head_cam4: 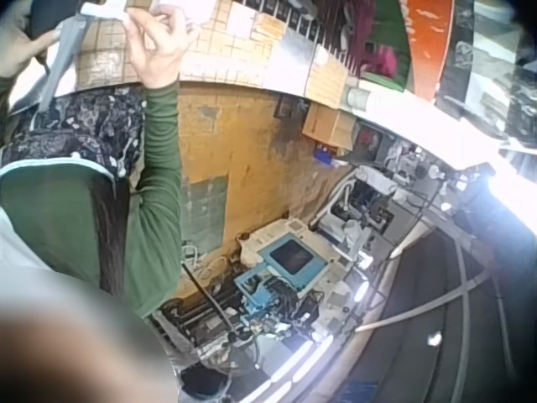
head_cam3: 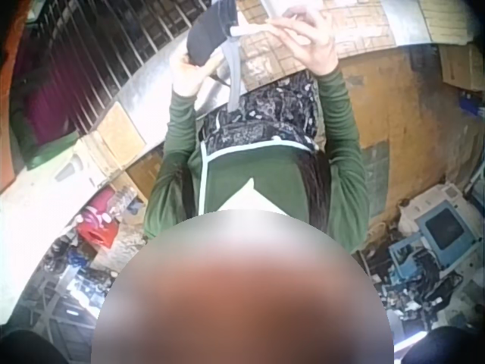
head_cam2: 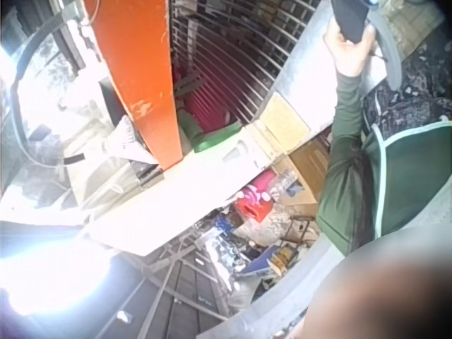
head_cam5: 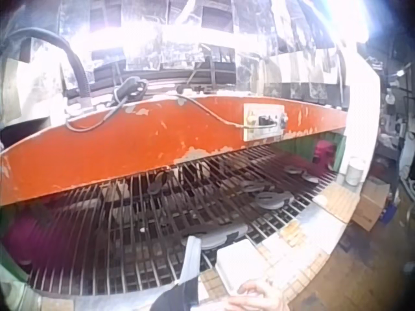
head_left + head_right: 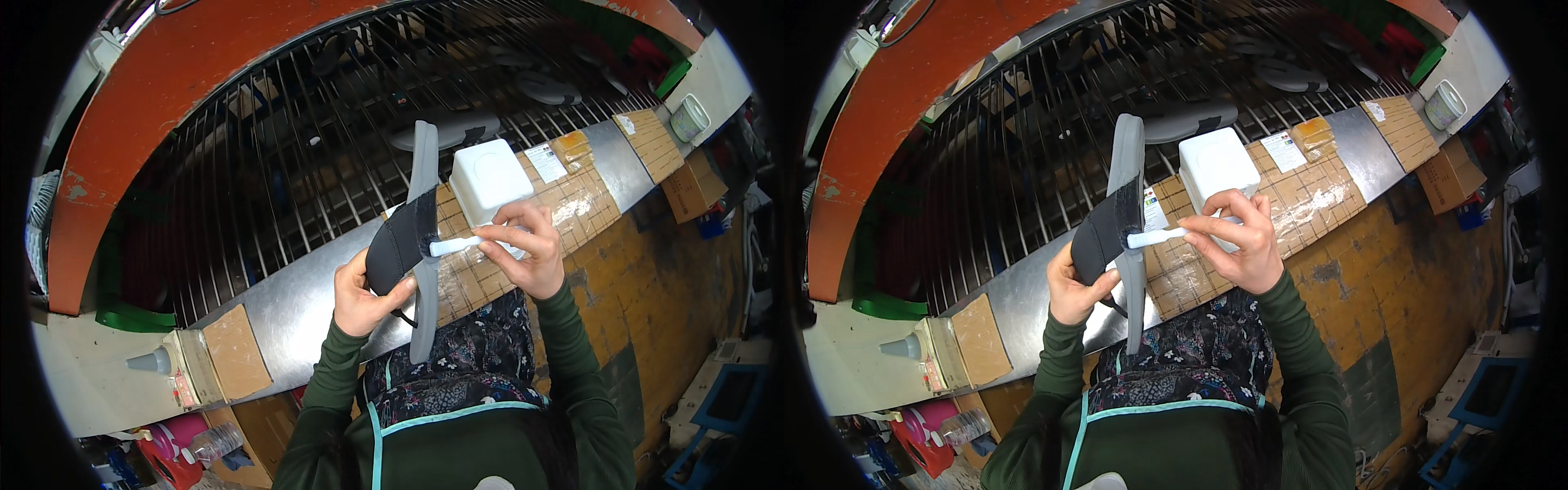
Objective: The person paints the sole of a grey slipper with a white substance using a small brush. They repeatedly dip the brush into a white container and apply the substance to the slipper's sole, then place the slipper on a metal rack.
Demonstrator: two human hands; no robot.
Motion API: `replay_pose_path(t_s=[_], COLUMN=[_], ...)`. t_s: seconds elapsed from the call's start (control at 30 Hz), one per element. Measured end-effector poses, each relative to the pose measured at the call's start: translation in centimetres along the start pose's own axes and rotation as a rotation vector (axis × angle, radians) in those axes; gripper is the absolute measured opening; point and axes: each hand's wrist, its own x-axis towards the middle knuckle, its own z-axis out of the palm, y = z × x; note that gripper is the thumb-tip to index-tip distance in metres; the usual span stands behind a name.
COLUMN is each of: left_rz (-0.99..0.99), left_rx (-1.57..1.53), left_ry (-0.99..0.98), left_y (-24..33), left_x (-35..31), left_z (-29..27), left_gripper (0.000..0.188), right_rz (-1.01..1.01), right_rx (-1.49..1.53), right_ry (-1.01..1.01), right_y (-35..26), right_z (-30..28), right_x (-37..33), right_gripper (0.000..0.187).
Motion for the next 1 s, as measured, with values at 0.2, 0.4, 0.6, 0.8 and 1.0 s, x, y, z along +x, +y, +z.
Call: replay_pose_path(t_s=[0.2, 0.4, 0.6, 0.8, 1.0], left_rz=[-0.013, 0.027, 0.022, 0.037, 0.036], left_rx=[-0.051, -0.06, -0.087, -0.119, -0.163], left_ry=[-0.024, -0.004, 0.017, 0.068, 0.108], left_y=[0.4, 0.4, 0.6, 0.6, 0.7], left_x=[0.3, 0.6, 0.9, 1.2, 1.5], left_z=[-0.2, -0.3, -0.2, 0.2, 0.4], left_gripper=[0.038, 0.038, 0.04, 0.038, 0.036], right_rz=[0.003, 0.016, 0.028, 0.045, 0.052], right_rx=[0.036, 0.076, 0.105, 0.124, 0.158], right_ry=[-0.027, -0.045, -0.034, -0.02, -0.068], right_y=[0.1, 0.1, 0.0, -0.2, -0.4], right_z=[-0.1, 0.0, 0.0, 0.2, 0.1], right_x=[0.0, -0.1, -0.1, -0.4, -0.6], right_gripper=[0.021, 0.021, 0.021, 0.02, 0.021])
